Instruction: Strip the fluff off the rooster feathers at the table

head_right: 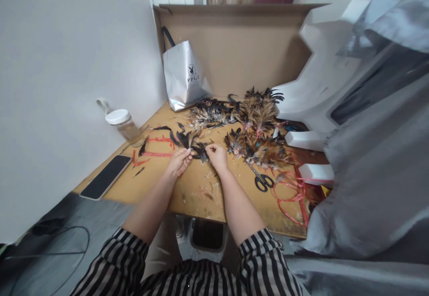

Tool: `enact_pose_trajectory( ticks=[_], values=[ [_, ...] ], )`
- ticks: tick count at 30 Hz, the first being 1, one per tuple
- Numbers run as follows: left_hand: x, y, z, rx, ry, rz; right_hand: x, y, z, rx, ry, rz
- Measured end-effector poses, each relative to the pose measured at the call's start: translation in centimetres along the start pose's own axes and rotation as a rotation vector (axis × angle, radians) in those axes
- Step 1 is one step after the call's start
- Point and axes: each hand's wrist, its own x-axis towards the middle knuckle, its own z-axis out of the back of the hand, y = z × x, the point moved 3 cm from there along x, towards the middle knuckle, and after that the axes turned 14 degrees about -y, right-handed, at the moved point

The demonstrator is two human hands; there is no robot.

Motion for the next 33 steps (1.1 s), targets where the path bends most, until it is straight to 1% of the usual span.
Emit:
enact_pose_trajectory(
  ticks=[5, 10, 14, 17, 20, 22, 26, 28, 30, 33],
  values=[
    [0.0, -0.3, 0.2, -0.043, -0.032, -0.021, -0.7, 0.4, -0.1, -0.337, 0.110, 0.146],
    [0.1, -0.3, 0.2, -0.054, -0.025, -0.018, -1.7, 1.1, -0.7, -0.539, 0.244, 0.245],
    [0.1, -0.2, 0.2, -0.040, -0.013, -0.011, -2.1, 1.0, -1.1, -0.649, 0.288, 0.253],
    [0.1, -0.1, 0.1, -0.027, -0.006, -0.005, -2.0, 0.7, -1.2, -0.639, 0.280, 0.217],
    [0.1, -0.1, 0.2, -0.022, -0.002, 0.001, -1.6, 0.2, -1.0, -0.540, 0.232, 0.111],
    [0.1, 0.0, 0.2, -0.020, -0.004, 0.005, -1.2, -0.2, -0.8, -0.414, 0.192, 0.011],
    [0.3, 0.1, 0.3, -0.012, 0.000, 0.009, -0.7, -0.7, -0.8, 0.005, 0.169, -0.245],
    [0.4, 0.2, 0.3, -0.008, 0.008, 0.011, -0.6, -0.5, -0.8, 0.210, 0.180, -0.391],
    [0.3, 0.3, 0.3, 0.007, 0.018, 0.012, -0.8, 0.1, -0.8, 0.358, 0.225, -0.516],
    [0.1, 0.4, 0.1, 0.059, 0.048, 0.017, -1.1, 0.9, -0.7, 0.503, 0.316, -0.633]
  ],
)
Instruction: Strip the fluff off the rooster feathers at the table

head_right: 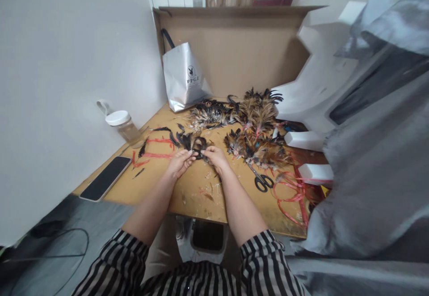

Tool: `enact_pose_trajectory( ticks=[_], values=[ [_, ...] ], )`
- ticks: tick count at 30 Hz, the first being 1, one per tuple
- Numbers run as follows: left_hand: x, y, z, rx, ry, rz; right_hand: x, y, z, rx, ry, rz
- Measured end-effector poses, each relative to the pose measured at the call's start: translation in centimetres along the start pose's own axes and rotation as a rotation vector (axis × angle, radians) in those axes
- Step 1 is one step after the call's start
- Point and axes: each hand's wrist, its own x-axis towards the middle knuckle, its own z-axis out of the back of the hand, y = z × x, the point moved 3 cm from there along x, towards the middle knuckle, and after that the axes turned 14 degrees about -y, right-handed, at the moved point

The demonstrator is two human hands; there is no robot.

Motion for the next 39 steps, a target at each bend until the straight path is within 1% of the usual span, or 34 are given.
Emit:
enact_pose_trajectory(
  ticks=[3, 10, 17, 21, 24, 26, 31, 33, 35, 39],
  values=[
    [-0.2, 0.3, -0.3, 0.049, 0.038, 0.017, -0.3, 0.1, -0.3, 0.066, 0.057, -0.032],
    [-0.6, 0.5, -0.8, 0.094, 0.130, 0.054, 0.0, -0.8, -0.8, 0.110, 0.096, -0.035],
    [-0.6, 0.3, -0.6, -0.045, 0.130, 0.112, -0.4, -0.3, -1.0, 0.165, 0.171, -0.012],
    [-0.6, 0.2, -0.5, -0.096, 0.148, 0.134, -0.7, 0.1, -1.1, 0.160, 0.205, 0.031],
    [-0.6, 0.2, -0.5, -0.070, 0.139, 0.143, -0.8, 0.1, -1.2, 0.132, 0.183, 0.065],
    [-0.6, 0.2, -0.5, -0.033, 0.119, 0.126, -0.7, 0.1, -1.2, 0.108, 0.156, 0.089],
    [-0.4, 0.1, -0.6, 0.089, -0.008, -0.018, -0.8, 0.4, -1.2, 0.091, 0.082, 0.139],
    [-0.4, 0.1, -0.6, 0.119, -0.037, -0.058, -0.8, 0.5, -1.2, 0.093, 0.050, 0.154],
    [-0.4, 0.1, -0.7, 0.145, -0.036, -0.069, -0.8, 0.6, -1.2, 0.089, 0.016, 0.165],
    [-0.6, 0.2, -1.1, 0.204, 0.004, -0.065, -0.7, 0.5, -1.1, 0.054, -0.015, 0.171]
  ],
)
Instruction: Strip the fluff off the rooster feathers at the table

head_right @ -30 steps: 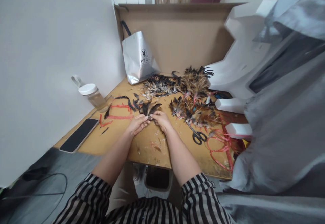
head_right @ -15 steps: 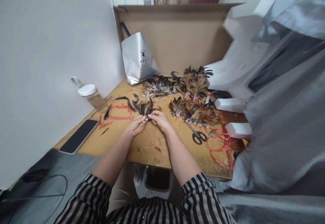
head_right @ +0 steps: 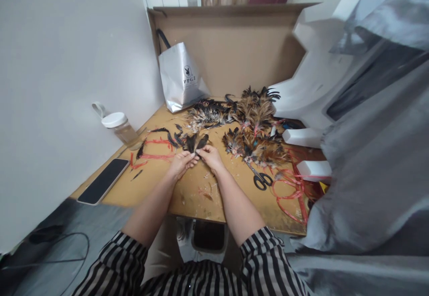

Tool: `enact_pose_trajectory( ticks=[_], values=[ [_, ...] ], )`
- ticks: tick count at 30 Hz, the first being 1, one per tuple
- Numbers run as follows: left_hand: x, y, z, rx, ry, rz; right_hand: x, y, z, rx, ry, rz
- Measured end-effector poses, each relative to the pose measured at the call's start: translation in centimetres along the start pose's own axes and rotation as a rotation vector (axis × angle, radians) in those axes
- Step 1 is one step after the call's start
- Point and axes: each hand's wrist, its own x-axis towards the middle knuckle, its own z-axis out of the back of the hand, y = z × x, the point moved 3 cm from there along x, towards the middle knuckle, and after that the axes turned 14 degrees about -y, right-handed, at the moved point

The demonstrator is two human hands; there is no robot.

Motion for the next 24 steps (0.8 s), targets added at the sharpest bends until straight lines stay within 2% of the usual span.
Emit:
enact_pose_trajectory(
  ticks=[24],
  values=[
    [-0.24, -0.21, -0.16, 0.144, 0.033, -0.088, 0.03, -0.28, 0.02, -0.058, 0.036, 0.019]
  ],
)
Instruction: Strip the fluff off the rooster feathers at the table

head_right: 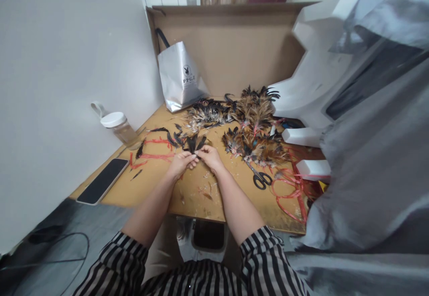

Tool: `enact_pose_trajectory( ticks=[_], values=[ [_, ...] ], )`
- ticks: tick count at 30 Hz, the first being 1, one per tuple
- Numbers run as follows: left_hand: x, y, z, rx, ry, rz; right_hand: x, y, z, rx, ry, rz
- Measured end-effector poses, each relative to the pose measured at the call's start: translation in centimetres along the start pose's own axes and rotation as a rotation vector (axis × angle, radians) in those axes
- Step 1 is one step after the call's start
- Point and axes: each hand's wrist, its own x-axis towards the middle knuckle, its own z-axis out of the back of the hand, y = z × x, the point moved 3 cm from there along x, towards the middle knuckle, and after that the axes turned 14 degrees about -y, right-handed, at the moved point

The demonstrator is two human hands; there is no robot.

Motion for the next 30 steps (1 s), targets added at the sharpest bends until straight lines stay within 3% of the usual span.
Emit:
enact_pose_trajectory(
  ticks=[5, 10, 16, 22, 30],
  values=[
    [0.4, -0.2, 0.7, -0.079, -0.108, 0.019, 1.0, -0.1, 1.0, -0.184, -0.112, 0.155],
    [0.8, -0.1, 1.4, -0.186, -0.210, 0.027, 1.1, -0.1, 1.9, -0.714, -0.185, 0.373],
    [1.0, 0.3, 1.4, -0.185, -0.215, 0.020, 0.1, -0.3, 1.3, -1.218, -0.085, 0.414],
    [1.1, 0.5, 1.4, -0.189, -0.197, 0.018, 0.3, -0.4, 1.5, -1.292, -0.123, 0.333],
    [1.0, 0.3, 1.3, -0.156, -0.194, 0.026, 0.0, -0.1, 1.4, -1.305, -0.102, 0.327]
  ],
)
